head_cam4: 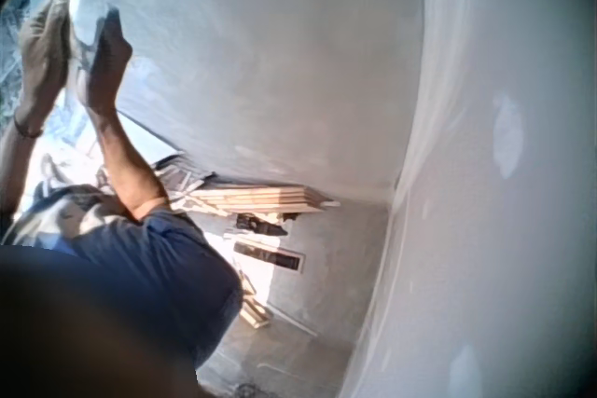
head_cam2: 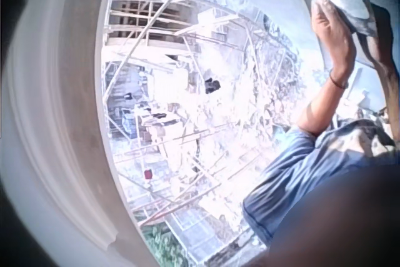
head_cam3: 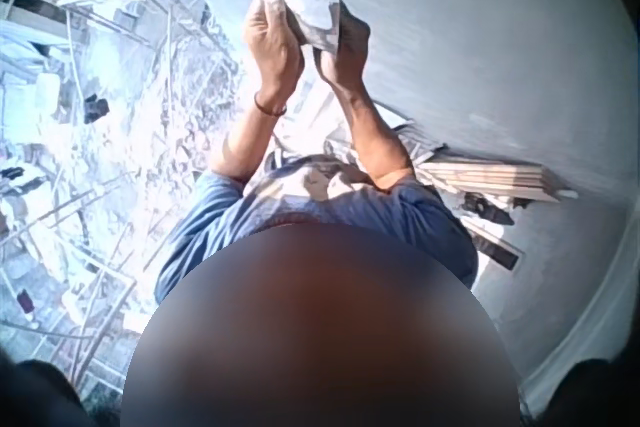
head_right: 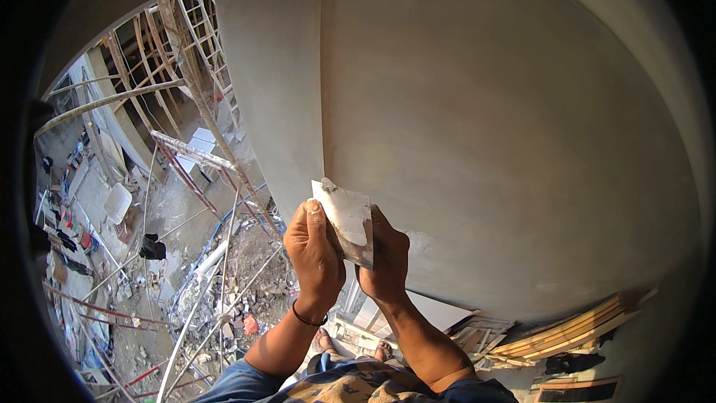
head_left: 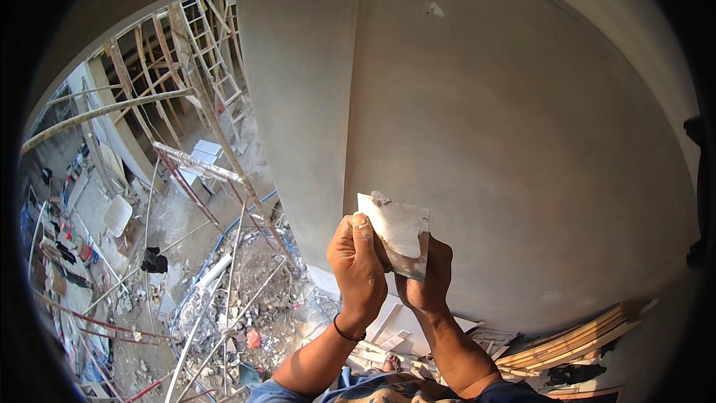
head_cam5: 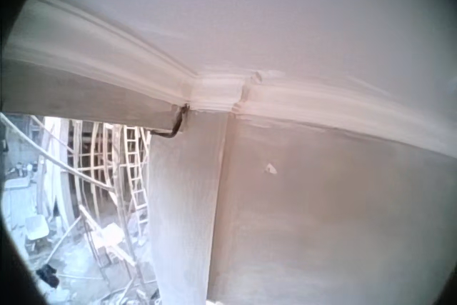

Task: The person applies plaster to the ceiling using a trowel and hawk, smoothing the surface along the crown molding and ceiling junction. The person repeatedly scoops plaster from the hawk and spreads it on the ceiling, working along the curved edge.

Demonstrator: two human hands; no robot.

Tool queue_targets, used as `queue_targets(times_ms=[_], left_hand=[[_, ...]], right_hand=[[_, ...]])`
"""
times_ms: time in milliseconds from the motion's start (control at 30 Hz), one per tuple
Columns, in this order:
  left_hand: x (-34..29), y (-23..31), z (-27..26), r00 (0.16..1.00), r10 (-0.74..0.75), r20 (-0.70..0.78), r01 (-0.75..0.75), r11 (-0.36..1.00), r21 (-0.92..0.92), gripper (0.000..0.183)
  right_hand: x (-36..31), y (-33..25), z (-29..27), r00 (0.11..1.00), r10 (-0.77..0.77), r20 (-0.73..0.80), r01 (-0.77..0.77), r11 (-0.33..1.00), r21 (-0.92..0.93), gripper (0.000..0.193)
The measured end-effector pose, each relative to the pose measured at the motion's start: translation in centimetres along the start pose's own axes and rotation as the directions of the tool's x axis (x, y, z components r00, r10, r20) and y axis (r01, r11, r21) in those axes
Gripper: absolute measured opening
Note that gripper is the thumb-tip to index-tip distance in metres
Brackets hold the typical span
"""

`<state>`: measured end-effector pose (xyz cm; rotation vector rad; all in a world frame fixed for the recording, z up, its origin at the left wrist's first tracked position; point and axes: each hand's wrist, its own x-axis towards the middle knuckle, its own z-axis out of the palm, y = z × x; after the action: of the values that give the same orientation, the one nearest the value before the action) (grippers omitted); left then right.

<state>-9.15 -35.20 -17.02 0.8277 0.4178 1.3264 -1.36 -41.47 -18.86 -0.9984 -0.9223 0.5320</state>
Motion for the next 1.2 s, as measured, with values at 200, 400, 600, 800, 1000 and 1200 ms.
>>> queue_targets(times_ms=[200,400,600,800,1000,1200], left_hand=[[0.2,0.6,-5.2,0.999,-0.036,0.009,0.037,0.989,-0.144,0.027],[-2.9,-0.9,-10.5,0.910,-0.376,-0.173,0.300,0.887,-0.352,0.024],[-4.4,-3.5,-19.1,0.651,-0.610,0.452,0.499,-0.105,-0.860,0.020],[-4.7,-2.8,-29.4,0.732,-0.648,-0.209,0.661,0.604,0.444,0.031],[-3.5,1.1,-31.9,0.821,-0.555,-0.133,0.524,0.640,0.562,0.035],[-3.6,1.1,-36.2,0.736,-0.674,-0.069,0.549,0.533,0.644,0.037]], right_hand=[[-0.9,2.1,-0.2,0.960,0.279,-0.009,-0.260,0.906,0.334,0.028],[-1.3,2.8,1.5,0.979,0.201,-0.041,-0.205,0.951,-0.230,0.006],[-3.8,6.3,4.7,0.998,0.049,0.040,-0.025,0.888,-0.458,0.008],[-0.6,7.3,4.2,0.926,0.005,0.378,0.221,0.803,-0.553,0.017],[-1.4,10.2,5.2,0.539,0.020,0.842,0.602,0.690,-0.402,0.029],[-0.1,17.0,4.9,0.506,0.160,0.848,0.781,0.333,-0.529,0.027]])
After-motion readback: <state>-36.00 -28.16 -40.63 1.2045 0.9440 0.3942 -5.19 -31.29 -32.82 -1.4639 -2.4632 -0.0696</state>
